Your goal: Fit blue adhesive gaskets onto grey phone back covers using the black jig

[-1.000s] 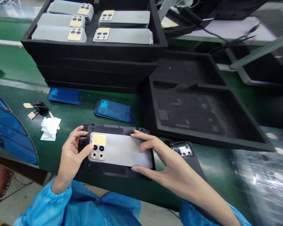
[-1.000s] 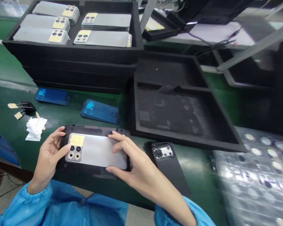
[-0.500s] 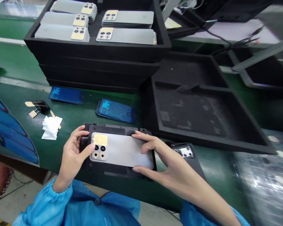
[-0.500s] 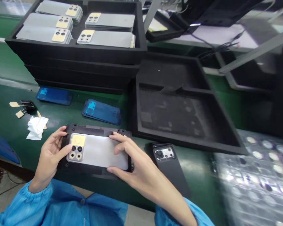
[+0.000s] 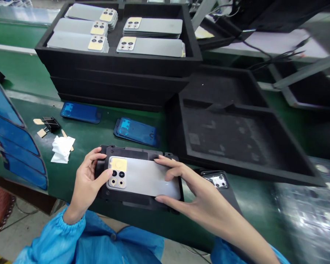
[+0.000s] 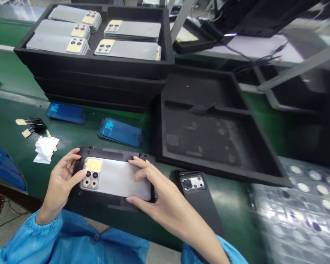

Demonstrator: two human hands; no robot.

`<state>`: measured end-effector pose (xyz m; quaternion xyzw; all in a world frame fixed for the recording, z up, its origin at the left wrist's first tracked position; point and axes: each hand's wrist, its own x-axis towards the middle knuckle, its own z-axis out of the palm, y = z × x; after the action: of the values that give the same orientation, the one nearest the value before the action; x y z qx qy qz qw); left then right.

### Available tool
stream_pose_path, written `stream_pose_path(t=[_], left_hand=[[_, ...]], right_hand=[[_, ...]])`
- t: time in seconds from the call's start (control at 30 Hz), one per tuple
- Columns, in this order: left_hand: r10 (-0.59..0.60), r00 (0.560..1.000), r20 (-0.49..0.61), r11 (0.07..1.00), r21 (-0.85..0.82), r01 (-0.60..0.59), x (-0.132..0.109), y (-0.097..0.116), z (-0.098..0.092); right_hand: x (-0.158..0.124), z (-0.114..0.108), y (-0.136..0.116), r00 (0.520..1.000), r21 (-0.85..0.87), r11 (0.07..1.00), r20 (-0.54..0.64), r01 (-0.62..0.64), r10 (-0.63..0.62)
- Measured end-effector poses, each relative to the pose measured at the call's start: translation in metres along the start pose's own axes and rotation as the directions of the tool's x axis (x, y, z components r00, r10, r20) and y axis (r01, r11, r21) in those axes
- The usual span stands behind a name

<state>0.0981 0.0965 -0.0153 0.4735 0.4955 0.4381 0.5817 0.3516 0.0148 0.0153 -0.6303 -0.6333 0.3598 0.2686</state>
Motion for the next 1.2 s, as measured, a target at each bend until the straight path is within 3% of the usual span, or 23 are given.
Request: stream_pose_path(t=[0.6, 0.93, 1.07, 1.2], left_hand=[[0.061, 0.997, 0.044, 0.994, 0.087, -0.065, 0.002, 0.001, 0.0], [0.058, 0.997, 0.044, 0.991, 0.12, -0.063, 0.002, 0.001, -0.001], [0.05, 0.997, 0.057, 0.99, 0.13, -0.057, 0.001, 0.001, -0.002], [0.051, 0.997, 0.059, 0.986, 0.154, -0.059, 0.002, 0.003, -0.002]], right_hand=[[0.0, 0.0, -0.002, 1.0, -0.033, 0.999, 0.004, -0.021, 0.021], [0.0, 0.003, 0.004, 0.998, -0.1, 0.993, 0.007, 0.059, -0.059], [-0.005, 0.011, 0.011, 0.993, -0.256, 0.962, 0.086, 0.097, -0.077], [-0.006, 0.027, 0.011, 0.991, -0.443, 0.887, 0.027, 0.128, -0.129]])
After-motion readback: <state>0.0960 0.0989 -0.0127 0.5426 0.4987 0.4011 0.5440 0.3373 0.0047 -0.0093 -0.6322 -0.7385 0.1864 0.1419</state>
